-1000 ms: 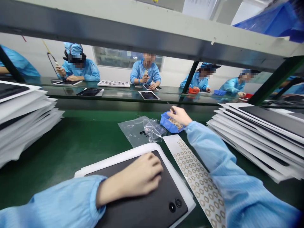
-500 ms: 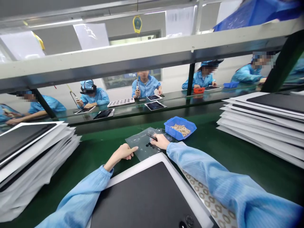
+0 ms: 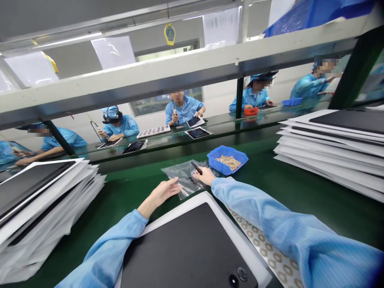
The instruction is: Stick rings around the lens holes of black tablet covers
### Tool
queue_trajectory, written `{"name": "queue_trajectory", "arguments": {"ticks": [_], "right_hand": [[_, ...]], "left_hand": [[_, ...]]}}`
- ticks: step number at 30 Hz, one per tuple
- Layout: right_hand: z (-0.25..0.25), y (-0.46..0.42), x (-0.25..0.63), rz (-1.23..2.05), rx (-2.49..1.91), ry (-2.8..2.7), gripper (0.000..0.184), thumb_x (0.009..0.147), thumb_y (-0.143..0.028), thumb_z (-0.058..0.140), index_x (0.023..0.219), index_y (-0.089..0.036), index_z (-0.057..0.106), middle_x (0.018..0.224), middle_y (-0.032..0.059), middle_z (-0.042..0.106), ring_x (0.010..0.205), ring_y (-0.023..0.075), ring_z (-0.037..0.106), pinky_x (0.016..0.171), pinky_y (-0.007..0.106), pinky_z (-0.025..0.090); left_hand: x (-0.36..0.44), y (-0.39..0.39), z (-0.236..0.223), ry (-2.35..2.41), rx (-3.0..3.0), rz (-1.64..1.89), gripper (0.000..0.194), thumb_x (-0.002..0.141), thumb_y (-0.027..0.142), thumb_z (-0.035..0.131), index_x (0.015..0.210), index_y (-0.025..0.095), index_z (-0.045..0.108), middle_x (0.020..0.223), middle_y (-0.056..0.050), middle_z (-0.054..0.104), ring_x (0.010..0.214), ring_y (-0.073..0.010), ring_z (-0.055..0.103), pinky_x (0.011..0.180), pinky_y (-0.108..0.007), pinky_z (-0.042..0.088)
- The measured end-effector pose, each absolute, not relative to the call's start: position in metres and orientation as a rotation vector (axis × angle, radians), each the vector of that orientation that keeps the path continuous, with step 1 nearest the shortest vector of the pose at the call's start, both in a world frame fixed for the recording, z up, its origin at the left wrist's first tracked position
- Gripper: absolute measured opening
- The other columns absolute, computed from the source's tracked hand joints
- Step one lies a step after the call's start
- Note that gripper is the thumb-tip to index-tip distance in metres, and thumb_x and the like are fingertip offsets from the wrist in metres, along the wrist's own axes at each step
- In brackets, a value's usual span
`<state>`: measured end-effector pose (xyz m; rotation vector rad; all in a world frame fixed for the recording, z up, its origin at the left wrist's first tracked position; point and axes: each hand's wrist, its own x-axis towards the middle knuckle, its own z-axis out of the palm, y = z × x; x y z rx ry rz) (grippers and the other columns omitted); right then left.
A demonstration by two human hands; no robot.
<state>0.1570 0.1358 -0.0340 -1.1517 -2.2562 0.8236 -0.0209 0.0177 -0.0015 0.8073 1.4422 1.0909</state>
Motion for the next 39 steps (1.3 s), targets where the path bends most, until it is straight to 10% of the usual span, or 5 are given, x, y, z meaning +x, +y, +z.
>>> {"name": "queue_trajectory", "arguments": {"ticks": [39], "right_hand": [[-0.028, 0.11, 0.145, 0.658, -0.989, -2.315, 0.026, 0.091, -0.032, 0.054, 0.109, -0.015, 0.059, 0.108, 0.0068, 0.062, 0.091, 0.018, 0.062, 0.079, 0.037, 0.053]], "left_hand": [[0.006, 0.048, -0.014, 1.321, 0.857, 1.219, 0.031, 0.091, 0.032, 0.056, 0.117, 0.014, 0.055, 0.114, -0.009, 0.058, 0.096, -0.02, 0.06, 0.081, -0.039, 0.053]]}}
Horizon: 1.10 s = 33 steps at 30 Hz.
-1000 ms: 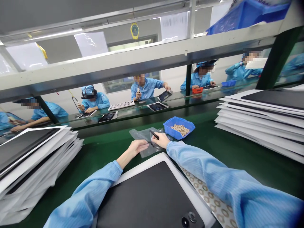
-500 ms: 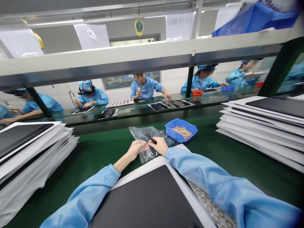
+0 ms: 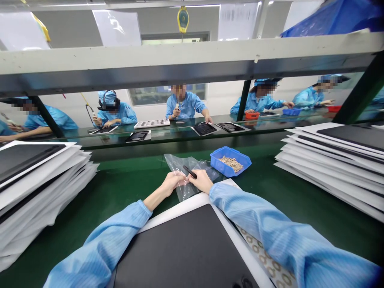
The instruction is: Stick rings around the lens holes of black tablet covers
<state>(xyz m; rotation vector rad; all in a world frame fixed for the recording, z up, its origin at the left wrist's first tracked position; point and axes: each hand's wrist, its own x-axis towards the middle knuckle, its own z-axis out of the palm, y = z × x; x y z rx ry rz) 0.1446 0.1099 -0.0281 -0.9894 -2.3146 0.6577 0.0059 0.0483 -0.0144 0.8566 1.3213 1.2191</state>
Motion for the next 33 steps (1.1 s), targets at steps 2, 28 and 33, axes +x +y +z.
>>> {"name": "queue_trajectory", "arguments": {"ticks": [2, 28, 33], "right_hand": [[-0.028, 0.113, 0.145, 0.692, -1.021, -2.29, 0.026, 0.091, -0.032, 0.054, 0.111, -0.015, 0.059, 0.11, 0.0071, 0.061, 0.093, 0.0184, 0.062, 0.08, 0.038, 0.053], [0.021, -0.081, 0.306, 1.471, -1.258, -2.097, 0.013, 0.075, -0.023, 0.057, 0.069, -0.013, 0.063, 0.057, -0.0034, 0.051, 0.053, 0.0074, 0.044, 0.052, 0.019, 0.036], [0.011, -0.086, 0.306, 1.503, -1.283, -1.989, 0.008, 0.072, -0.019, 0.055, 0.068, -0.013, 0.06, 0.06, -0.0031, 0.05, 0.055, 0.0074, 0.043, 0.052, 0.019, 0.036]], "left_hand": [[0.005, 0.048, -0.014, 1.355, 0.88, 1.193, 0.031, 0.091, 0.031, 0.057, 0.116, 0.013, 0.055, 0.114, -0.009, 0.058, 0.096, -0.0198, 0.06, 0.08, -0.038, 0.053], [0.062, -0.107, 0.046, 1.175, 2.569, 0.522, 0.017, 0.092, 0.027, 0.046, 0.085, 0.018, 0.058, 0.092, -0.004, 0.061, 0.092, -0.0186, 0.054, 0.08, -0.027, 0.043], [0.087, -0.129, 0.018, 0.958, 2.64, 0.448, 0.012, 0.094, 0.016, 0.041, 0.097, 0.016, 0.053, 0.113, -0.008, 0.055, 0.114, -0.022, 0.043, 0.091, -0.032, 0.043]]}}
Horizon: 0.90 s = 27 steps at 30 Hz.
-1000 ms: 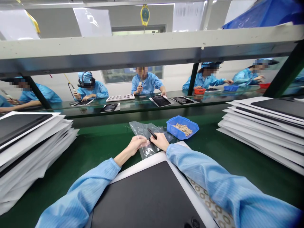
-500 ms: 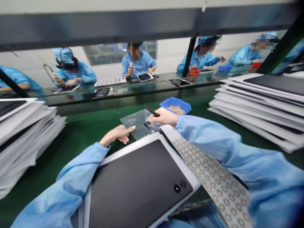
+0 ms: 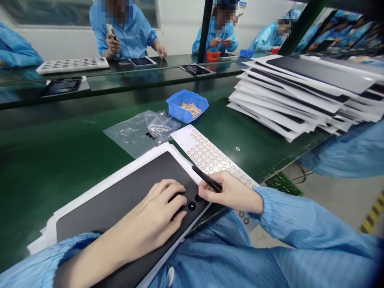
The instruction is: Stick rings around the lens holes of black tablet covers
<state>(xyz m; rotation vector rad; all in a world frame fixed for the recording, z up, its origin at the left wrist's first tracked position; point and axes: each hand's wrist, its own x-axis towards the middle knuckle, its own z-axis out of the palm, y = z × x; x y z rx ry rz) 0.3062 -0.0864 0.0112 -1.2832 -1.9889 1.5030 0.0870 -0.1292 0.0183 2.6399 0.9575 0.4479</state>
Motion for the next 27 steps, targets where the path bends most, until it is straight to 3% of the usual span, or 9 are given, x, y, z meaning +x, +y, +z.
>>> {"name": "queue_trajectory", "arguments": {"ticks": [7, 13, 20, 27], "right_hand": [[0.012, -0.087, 0.306, 1.494, -1.307, -2.007, 0.007, 0.07, -0.018, 0.053, 0.068, -0.013, 0.059, 0.06, -0.0027, 0.051, 0.054, 0.0082, 0.044, 0.053, 0.02, 0.036], [0.019, -0.09, 0.302, 1.283, -1.341, -2.153, 0.008, 0.071, -0.014, 0.051, 0.066, -0.015, 0.057, 0.057, -0.0037, 0.05, 0.053, 0.008, 0.044, 0.053, 0.02, 0.035], [0.026, -0.098, 0.296, 0.892, -1.438, -2.295, 0.022, 0.071, -0.013, 0.054, 0.057, -0.017, 0.039, 0.051, -0.0054, 0.04, 0.05, 0.0069, 0.037, 0.05, 0.021, 0.026], [0.021, -0.102, 0.297, 0.814, -1.381, -2.29, 0.028, 0.072, -0.011, 0.055, 0.056, -0.018, 0.034, 0.051, -0.006, 0.036, 0.049, 0.0067, 0.033, 0.05, 0.021, 0.024]], "left_hand": [[0.082, -0.124, 0.015, 0.961, 2.659, 0.436, 0.01, 0.095, 0.015, 0.039, 0.097, 0.017, 0.049, 0.111, -0.009, 0.053, 0.114, -0.0233, 0.042, 0.09, -0.037, 0.044], [0.084, -0.124, 0.014, 0.964, 2.644, 0.404, 0.01, 0.095, 0.014, 0.039, 0.097, 0.017, 0.048, 0.111, -0.008, 0.052, 0.112, -0.0237, 0.041, 0.089, -0.038, 0.043], [0.084, -0.123, 0.014, 0.964, 2.651, 0.388, 0.009, 0.095, 0.015, 0.038, 0.097, 0.018, 0.047, 0.111, -0.008, 0.05, 0.111, -0.0241, 0.041, 0.087, -0.039, 0.043], [0.083, -0.123, 0.014, 0.975, 2.632, 0.396, 0.01, 0.095, 0.014, 0.038, 0.097, 0.018, 0.047, 0.109, -0.007, 0.051, 0.109, -0.0231, 0.042, 0.085, -0.037, 0.042]]}}
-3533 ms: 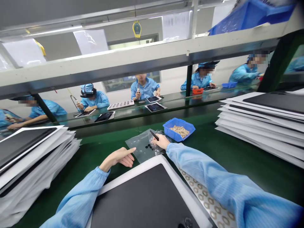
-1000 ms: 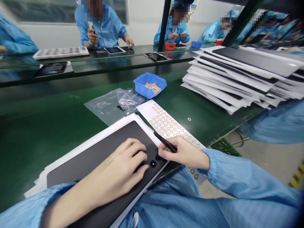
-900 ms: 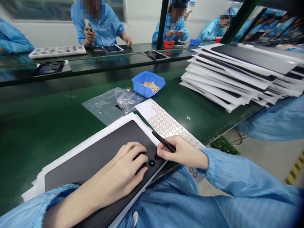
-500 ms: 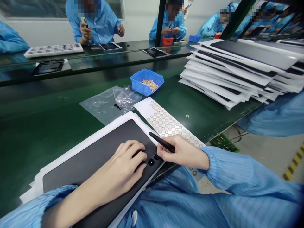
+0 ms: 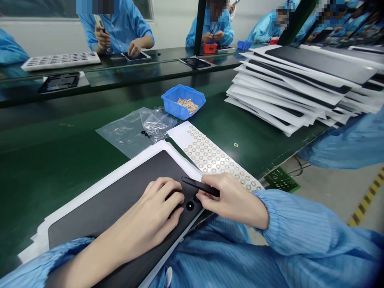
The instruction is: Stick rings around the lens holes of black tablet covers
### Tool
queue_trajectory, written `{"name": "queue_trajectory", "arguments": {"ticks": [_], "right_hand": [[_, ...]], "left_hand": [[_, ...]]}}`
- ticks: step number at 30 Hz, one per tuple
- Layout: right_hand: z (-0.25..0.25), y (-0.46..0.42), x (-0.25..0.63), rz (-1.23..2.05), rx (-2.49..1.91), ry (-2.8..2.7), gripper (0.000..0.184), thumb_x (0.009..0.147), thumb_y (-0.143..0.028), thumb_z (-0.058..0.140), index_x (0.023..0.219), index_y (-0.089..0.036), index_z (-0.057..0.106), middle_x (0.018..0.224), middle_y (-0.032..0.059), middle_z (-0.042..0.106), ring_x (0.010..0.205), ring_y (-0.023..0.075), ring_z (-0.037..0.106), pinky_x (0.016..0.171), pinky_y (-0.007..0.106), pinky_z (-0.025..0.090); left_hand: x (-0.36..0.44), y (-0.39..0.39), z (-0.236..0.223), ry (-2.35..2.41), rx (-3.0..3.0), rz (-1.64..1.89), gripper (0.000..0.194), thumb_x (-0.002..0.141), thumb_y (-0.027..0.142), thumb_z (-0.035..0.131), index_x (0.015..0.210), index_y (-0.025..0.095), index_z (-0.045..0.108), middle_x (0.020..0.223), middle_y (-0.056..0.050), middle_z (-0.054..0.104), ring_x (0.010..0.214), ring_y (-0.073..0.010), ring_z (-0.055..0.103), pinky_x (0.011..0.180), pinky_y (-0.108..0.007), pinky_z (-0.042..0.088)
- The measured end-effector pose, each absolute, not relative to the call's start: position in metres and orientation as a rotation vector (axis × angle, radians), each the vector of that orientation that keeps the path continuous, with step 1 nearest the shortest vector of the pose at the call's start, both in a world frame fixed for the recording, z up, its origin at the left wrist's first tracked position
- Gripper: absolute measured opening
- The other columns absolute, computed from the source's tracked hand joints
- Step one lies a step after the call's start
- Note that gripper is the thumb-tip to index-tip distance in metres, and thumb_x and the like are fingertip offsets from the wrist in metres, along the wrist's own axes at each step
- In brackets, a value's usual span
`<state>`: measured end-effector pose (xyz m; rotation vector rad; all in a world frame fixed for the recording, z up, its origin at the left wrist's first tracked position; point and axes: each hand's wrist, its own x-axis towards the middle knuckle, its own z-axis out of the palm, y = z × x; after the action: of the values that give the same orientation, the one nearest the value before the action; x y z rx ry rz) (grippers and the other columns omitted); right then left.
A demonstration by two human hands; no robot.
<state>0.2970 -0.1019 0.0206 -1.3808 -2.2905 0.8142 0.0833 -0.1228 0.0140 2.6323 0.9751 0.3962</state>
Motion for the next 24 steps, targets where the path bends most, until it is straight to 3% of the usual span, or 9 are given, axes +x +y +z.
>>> {"name": "queue_trajectory", "arguments": {"ticks": [9, 17, 24], "right_hand": [[0.016, -0.09, 0.303, 1.401, -1.365, -2.052, 0.012, 0.074, -0.022, 0.063, 0.068, -0.017, 0.054, 0.059, -0.0051, 0.051, 0.054, 0.0079, 0.045, 0.051, 0.019, 0.035], [0.014, -0.067, 0.317, 0.986, -1.492, -2.115, 0.016, 0.084, -0.029, 0.052, 0.081, -0.015, 0.06, 0.072, 0.0017, 0.059, 0.067, 0.0148, 0.052, 0.064, 0.027, 0.037], [0.022, -0.067, 0.309, 0.99, -1.363, -2.297, 0.03, 0.085, -0.037, 0.051, 0.063, -0.017, 0.051, 0.057, -0.0028, 0.045, 0.055, 0.0102, 0.042, 0.052, 0.024, 0.029]], "left_hand": [[0.084, -0.119, 0.013, 0.985, 2.595, 0.407, 0.01, 0.094, 0.014, 0.039, 0.096, 0.019, 0.048, 0.108, -0.007, 0.05, 0.108, -0.0218, 0.043, 0.086, -0.036, 0.042], [0.054, -0.079, 0.001, 1.556, 2.641, 0.635, 0.02, 0.091, 0.03, 0.043, 0.106, 0.017, 0.048, 0.109, -0.011, 0.051, 0.104, -0.0274, 0.045, 0.09, -0.045, 0.04], [0.043, -0.067, -0.002, 1.853, 2.396, 0.506, 0.046, 0.091, 0.045, 0.036, 0.116, 0.009, 0.052, 0.099, -0.012, 0.052, 0.094, -0.0288, 0.047, 0.085, -0.047, 0.042]]}}
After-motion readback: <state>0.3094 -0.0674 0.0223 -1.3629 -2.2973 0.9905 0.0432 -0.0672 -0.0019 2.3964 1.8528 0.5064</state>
